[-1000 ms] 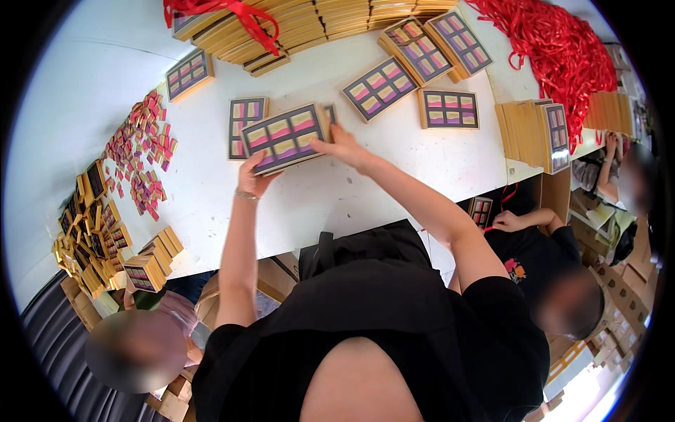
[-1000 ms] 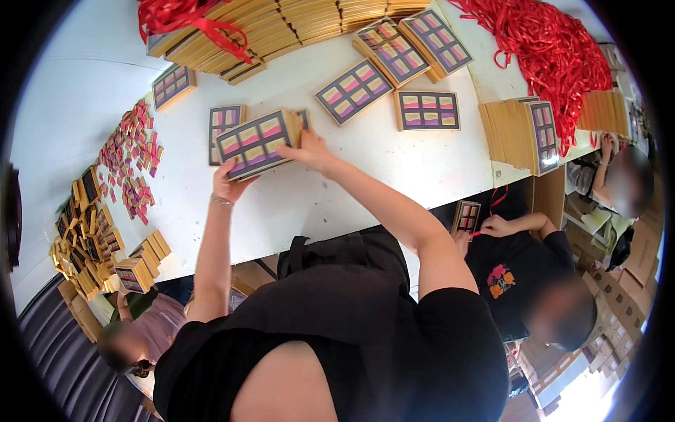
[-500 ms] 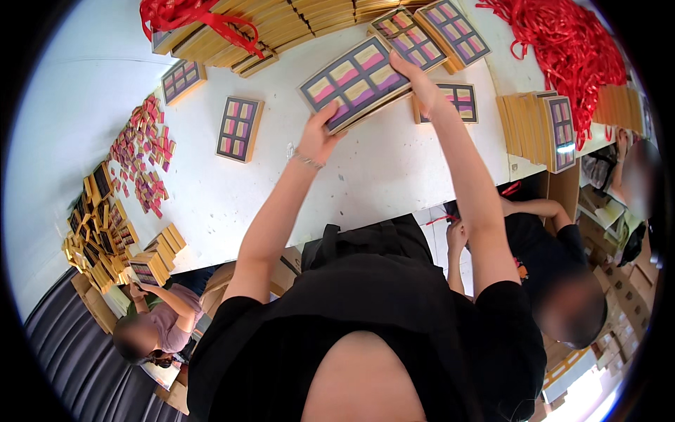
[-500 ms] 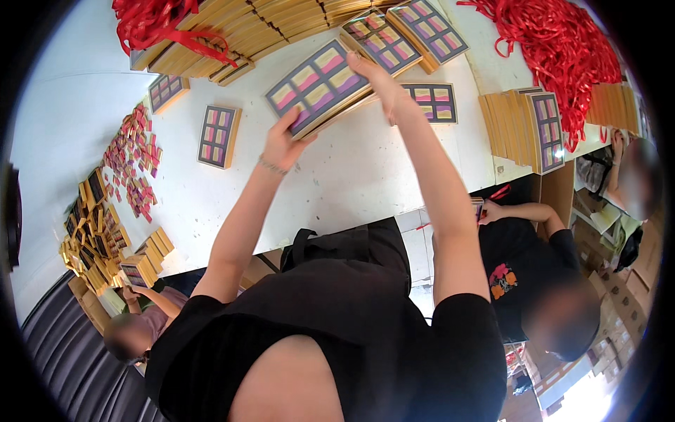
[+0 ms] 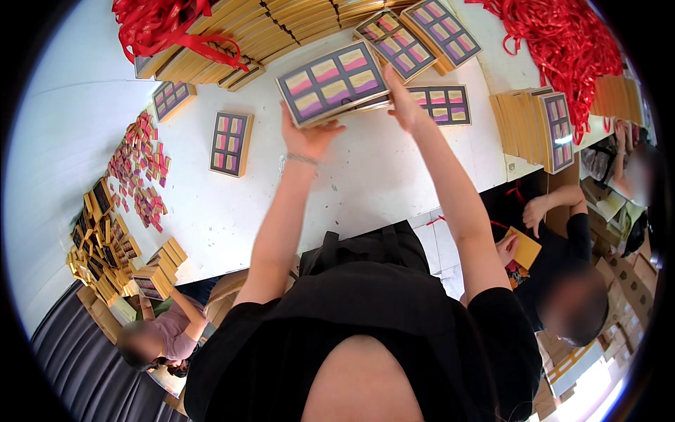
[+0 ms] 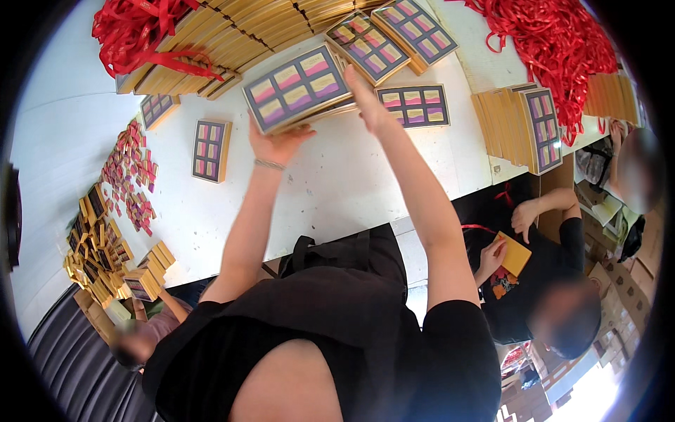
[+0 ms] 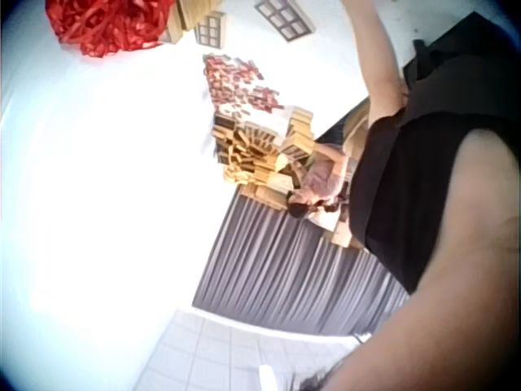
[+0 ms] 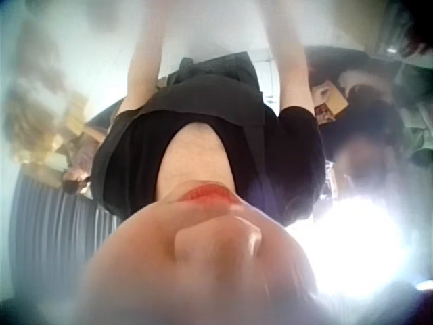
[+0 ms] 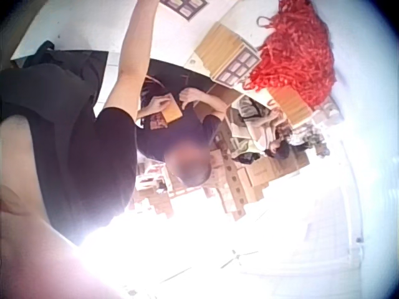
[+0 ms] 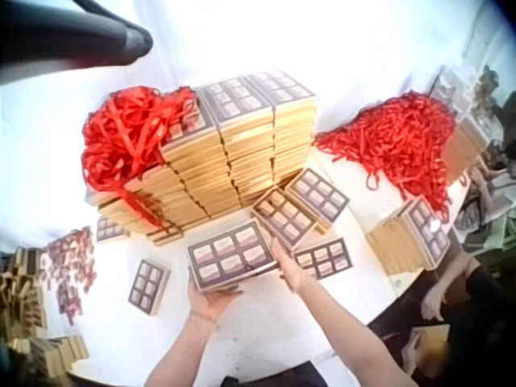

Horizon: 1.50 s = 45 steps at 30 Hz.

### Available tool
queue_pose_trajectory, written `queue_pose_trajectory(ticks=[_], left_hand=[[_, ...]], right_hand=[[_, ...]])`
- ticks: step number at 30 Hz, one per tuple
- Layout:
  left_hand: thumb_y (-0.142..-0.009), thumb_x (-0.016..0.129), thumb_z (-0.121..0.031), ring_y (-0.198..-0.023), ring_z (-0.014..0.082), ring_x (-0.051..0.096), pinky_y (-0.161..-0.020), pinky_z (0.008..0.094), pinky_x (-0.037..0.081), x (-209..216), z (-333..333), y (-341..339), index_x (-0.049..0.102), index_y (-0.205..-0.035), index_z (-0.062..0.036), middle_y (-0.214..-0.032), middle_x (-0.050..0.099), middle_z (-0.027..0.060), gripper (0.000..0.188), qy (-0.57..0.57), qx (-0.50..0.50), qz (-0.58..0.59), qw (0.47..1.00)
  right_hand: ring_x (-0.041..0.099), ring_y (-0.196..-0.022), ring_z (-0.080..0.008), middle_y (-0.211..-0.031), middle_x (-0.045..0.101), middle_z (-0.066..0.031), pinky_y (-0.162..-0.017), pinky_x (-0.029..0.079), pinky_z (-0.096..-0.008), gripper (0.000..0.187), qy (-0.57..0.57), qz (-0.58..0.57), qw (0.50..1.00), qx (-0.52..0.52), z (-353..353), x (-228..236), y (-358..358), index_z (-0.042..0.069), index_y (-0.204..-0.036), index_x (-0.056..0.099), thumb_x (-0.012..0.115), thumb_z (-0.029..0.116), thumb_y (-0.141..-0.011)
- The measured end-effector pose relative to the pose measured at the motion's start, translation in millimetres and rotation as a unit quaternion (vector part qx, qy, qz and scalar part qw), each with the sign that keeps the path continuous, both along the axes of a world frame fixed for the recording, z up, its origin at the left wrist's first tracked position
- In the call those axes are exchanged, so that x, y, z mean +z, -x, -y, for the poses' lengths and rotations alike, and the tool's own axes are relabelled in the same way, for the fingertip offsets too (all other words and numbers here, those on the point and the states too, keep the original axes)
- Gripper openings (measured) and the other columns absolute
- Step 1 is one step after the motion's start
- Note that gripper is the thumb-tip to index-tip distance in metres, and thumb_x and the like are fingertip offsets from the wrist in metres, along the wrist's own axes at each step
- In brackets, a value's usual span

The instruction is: The person assembles small rectangular palettes by placing pink and yellow rectangular inserts into black trays, then covers them with clear plastic lids. The person stacks the completed palettes and continues the process with additional trays and inserts.

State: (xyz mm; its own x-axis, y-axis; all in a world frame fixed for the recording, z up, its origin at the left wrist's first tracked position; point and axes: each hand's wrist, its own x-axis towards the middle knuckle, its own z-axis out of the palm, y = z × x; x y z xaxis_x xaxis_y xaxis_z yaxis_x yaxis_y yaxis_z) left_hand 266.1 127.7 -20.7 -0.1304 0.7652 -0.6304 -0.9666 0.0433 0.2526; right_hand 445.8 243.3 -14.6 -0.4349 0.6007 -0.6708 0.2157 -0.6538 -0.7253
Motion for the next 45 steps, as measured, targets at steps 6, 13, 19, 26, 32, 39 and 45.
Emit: queue_pose_trajectory(ticks=[6,13,19,26,32,39,45], left_hand=[[-0.091,0.04,-0.058,-0.138,0.0423,0.028,-0.108,0.0686,0.008,14,-69,93,0.045,-0.141,-0.0145,-0.15,0.035,0.0158,0.066,0.03,-0.159,-0.054,0.985],[-0.086,0.047,-0.07,-0.138,0.0392,0.03,-0.107,0.0691,0.011,1,-84,76,0.039,-0.144,-0.014,-0.149,0.037,0.0146,0.082,0.149,0.091,-0.081,0.981],[-0.095,0.051,-0.046,-0.126,0.026,0.049,-0.107,0.0421,0.039,-17,-64,11,0.042,-0.139,-0.0071,-0.138,0.05,0.01,0.059,-0.124,-0.04,-0.204,0.97],[-0.09,0.057,-0.031,-0.117,0.0276,0.056,-0.101,0.0429,0.045,-20,-98,15,0.049,-0.129,-0.0007,-0.128,0.058,0.0128,0.05,-0.099,-0.027,-0.244,0.964],[-0.088,0.06,-0.027,-0.122,0.0248,0.051,-0.102,0.0419,0.046,-21,-95,25,0.036,-0.138,-0.0134,-0.132,0.051,0.0076,0.056,-0.123,-0.073,-0.221,0.965],[-0.089,0.059,-0.038,-0.122,0.0247,0.052,-0.104,0.0399,0.042,-21,-100,3,0.046,-0.133,-0.0025,-0.132,0.055,0.0103,0.058,-0.102,-0.077,-0.244,0.961],[-0.089,0.06,-0.041,-0.122,0.0243,0.052,-0.103,0.0393,0.043,-24,-96,16,0.046,-0.133,-0.0042,-0.131,0.055,0.0092,0.059,-0.076,-0.069,-0.271,0.957]], right_hand=[[-0.004,-0.147,-0.0291,-0.161,0.005,-0.0103,-0.112,-0.001,-0.06,0.105,0.0,-0.092,0.994,-0.059,56,1,40,0.017,-0.154,0.011,0.033,0.087,-0.078],[0.062,-0.098,-0.0307,-0.108,0.065,-0.0161,-0.088,0.047,-0.037,0.07,-0.322,0.149,0.928,-0.116,33,-40,-40,0.001,-0.135,0.049,0.072,0.04,-0.081],[0.052,-0.113,-0.0408,-0.124,0.053,-0.0282,-0.099,0.04,-0.0441,0.104,-0.39,0.381,0.836,-0.062,-12,-122,-182,-0.014,-0.135,0.038,0.08,0.052,-0.066],[0.064,-0.094,-0.0237,-0.106,0.064,-0.0156,-0.084,0.051,-0.0359,0.056,-0.041,0.056,0.916,-0.395,54,-87,-119,-0.008,-0.115,0.053,0.08,0.02,-0.073],[0.064,-0.091,-0.0197,-0.1,0.066,-0.0082,-0.085,0.051,-0.0354,0.019,-0.102,-0.157,0.891,-0.413,12,3,-154,-0.001,-0.105,0.061,0.06,0.009,-0.089],[0.042,-0.127,-0.0268,-0.143,0.042,-0.0161,-0.099,0.039,-0.0425,0.063,-0.229,0.296,0.85,-0.371,-137,-31,-110,-0.002,-0.131,0.051,0.065,0.042,-0.087],[0.042,-0.129,-0.0224,-0.147,0.042,-0.0048,-0.1,0.036,-0.0477,0.083,0.025,-0.024,0.888,-0.459,-62,-72,-50,0.004,-0.149,0.028,0.043,0.063,-0.093]])
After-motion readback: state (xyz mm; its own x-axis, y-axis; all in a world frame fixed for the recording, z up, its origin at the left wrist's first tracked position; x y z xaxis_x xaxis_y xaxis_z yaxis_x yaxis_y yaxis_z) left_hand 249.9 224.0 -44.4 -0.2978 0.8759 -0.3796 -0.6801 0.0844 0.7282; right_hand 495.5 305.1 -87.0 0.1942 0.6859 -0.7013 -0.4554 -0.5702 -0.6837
